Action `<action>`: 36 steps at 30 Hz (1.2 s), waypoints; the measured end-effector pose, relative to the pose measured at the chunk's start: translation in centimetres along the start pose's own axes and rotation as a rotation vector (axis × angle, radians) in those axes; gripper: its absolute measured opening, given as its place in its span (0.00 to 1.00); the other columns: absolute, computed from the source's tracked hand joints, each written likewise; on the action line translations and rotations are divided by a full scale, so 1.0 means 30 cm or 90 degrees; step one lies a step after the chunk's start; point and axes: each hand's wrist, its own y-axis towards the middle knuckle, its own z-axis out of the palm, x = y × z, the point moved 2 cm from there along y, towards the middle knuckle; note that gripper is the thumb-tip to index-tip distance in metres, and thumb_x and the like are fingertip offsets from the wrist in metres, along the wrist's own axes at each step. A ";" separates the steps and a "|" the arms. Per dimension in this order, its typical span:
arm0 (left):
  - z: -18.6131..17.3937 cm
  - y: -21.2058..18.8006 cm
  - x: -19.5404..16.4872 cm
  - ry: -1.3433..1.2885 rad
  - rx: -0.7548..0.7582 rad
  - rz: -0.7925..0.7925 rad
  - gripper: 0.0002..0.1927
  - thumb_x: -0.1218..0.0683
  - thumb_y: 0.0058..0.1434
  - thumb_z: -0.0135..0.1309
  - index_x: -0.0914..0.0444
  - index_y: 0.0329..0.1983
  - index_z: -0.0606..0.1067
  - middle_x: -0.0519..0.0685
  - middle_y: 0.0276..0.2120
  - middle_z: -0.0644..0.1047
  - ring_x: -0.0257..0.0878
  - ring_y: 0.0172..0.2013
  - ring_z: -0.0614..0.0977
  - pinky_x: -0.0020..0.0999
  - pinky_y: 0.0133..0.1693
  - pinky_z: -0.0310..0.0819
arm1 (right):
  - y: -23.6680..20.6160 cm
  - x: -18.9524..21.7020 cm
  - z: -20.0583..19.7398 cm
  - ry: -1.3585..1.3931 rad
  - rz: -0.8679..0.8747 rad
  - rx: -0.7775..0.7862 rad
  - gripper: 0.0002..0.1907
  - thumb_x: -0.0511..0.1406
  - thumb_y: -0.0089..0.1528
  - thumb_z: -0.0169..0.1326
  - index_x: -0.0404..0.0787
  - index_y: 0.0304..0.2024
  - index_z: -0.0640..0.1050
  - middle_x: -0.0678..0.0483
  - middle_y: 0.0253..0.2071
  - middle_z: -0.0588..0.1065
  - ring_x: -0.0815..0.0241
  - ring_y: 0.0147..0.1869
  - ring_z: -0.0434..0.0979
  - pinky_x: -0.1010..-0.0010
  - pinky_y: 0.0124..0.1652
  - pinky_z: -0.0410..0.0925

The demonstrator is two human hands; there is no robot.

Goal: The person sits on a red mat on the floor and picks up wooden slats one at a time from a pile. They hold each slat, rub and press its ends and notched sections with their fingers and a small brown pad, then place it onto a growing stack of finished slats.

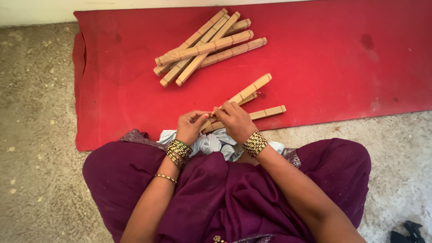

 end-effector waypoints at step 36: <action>0.003 -0.012 0.001 -0.028 -0.008 -0.009 0.23 0.47 0.74 0.43 0.71 0.55 0.78 0.53 0.33 0.82 0.29 0.20 0.77 0.20 0.19 0.67 | -0.006 0.006 0.050 0.218 0.136 -0.091 0.18 0.22 0.58 0.50 0.39 0.49 0.79 0.48 0.42 0.78 0.49 0.46 0.80 0.63 0.44 0.74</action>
